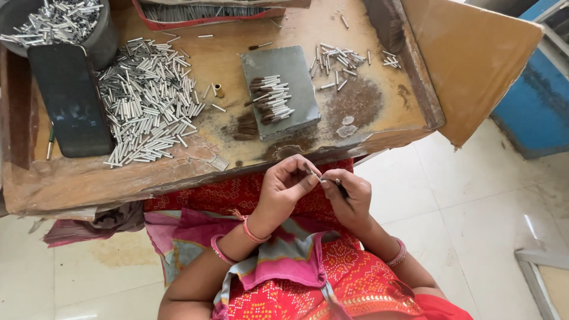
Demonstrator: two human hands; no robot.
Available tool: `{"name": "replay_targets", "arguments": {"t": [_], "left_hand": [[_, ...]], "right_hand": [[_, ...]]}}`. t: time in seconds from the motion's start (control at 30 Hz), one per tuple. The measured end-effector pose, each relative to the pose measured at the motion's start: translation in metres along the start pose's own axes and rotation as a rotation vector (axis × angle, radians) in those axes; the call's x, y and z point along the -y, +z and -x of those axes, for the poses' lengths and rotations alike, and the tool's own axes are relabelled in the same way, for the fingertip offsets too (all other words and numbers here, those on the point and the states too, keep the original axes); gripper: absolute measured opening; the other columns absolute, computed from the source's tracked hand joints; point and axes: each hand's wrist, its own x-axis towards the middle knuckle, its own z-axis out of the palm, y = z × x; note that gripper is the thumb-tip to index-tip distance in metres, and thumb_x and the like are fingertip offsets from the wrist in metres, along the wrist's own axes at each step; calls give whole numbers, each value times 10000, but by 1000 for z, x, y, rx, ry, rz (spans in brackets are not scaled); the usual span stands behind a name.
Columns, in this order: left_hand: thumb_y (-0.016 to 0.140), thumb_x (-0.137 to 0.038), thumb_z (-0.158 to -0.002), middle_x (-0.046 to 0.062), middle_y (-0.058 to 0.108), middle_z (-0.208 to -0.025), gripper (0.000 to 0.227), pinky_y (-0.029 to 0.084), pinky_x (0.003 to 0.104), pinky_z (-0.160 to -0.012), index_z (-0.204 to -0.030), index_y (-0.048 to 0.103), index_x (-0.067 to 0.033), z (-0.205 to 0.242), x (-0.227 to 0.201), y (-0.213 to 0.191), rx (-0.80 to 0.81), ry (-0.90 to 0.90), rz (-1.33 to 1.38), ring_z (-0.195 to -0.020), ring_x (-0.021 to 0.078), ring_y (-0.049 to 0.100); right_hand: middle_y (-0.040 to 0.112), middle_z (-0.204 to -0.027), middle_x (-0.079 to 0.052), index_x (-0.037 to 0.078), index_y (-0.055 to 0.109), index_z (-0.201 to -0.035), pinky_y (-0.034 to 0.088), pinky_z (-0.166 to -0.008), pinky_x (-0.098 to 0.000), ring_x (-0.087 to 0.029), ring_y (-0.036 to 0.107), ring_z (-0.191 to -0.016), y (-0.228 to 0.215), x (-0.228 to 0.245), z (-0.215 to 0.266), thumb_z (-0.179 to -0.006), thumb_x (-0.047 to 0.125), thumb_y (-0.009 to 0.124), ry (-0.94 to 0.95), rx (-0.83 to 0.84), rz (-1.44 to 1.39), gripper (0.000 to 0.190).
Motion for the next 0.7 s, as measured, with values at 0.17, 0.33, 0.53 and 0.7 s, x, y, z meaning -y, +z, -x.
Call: {"name": "replay_targets", "arguments": {"t": [0.17, 0.33, 0.53, 0.7], "left_hand": [[679, -3, -980, -15, 643, -942, 42, 471, 218, -840, -955, 653, -24, -2, 1, 0, 0, -26, -25, -891, 54, 557], [680, -14, -982, -13, 642, -946, 42, 468, 220, -845, -952, 652, -24, -4, 5, 1, 6, -36, -47, -898, 56, 559], [683, -29, -986, -17, 629, -911, 38, 466, 221, -759, -983, 645, -31, -6, 13, 3, 6, -129, 51, -832, 53, 547], [674, -62, -1002, -13, 629, -872, 44, 469, 230, -719, -978, 645, -39, -7, 20, 7, 18, -141, 42, -775, 64, 553]], "right_hand": [[565, -690, -24, 27, 664, -978, 436, -575, -245, -92, 529, -599, -3, -3, -1, -969, 51, 685, -43, -2, 58, 34], [589, -721, -27, 31, 659, -993, 443, -583, -246, -96, 541, -614, -7, -6, -1, -962, 73, 698, -73, 3, 36, 66], [590, -703, -24, 35, 671, -979, 428, -565, -243, -94, 523, -590, -11, -12, 1, -947, 75, 717, -55, -26, 39, 69], [615, -729, -33, 27, 668, -988, 448, -570, -249, -97, 550, -604, -16, -13, 2, -941, 55, 714, -42, -28, 19, 71]]}}
